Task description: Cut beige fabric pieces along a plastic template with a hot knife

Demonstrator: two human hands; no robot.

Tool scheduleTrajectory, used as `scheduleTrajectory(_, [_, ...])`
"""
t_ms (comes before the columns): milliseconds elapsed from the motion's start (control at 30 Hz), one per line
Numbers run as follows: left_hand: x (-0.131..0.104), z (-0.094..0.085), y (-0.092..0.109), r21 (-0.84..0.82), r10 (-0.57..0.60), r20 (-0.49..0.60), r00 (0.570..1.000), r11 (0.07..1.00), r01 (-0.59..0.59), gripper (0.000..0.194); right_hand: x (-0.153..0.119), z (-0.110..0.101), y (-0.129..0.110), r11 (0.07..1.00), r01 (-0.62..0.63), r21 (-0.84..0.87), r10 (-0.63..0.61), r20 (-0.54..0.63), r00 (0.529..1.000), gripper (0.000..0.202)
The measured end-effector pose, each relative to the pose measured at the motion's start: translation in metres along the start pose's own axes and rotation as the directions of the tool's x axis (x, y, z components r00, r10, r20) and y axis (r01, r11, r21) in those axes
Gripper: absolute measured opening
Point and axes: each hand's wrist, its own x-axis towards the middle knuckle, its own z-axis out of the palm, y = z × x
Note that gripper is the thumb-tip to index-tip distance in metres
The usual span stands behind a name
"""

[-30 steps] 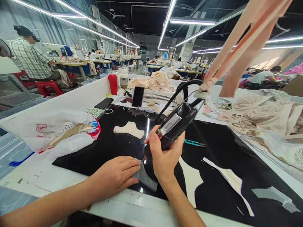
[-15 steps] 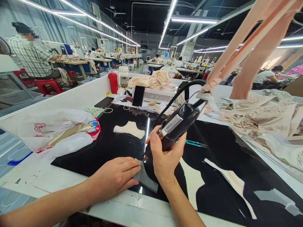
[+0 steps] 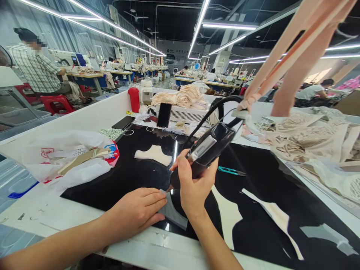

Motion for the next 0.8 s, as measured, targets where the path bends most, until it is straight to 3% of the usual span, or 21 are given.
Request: scheduleTrajectory(800, [-0.003, 0.001, -0.001, 0.085, 0.027, 0.063, 0.998, 0.996, -0.032, 0.031, 0.000, 0.011, 0.011, 0.999, -0.041, 0.034, 0.041, 0.003, 0.999, 0.031])
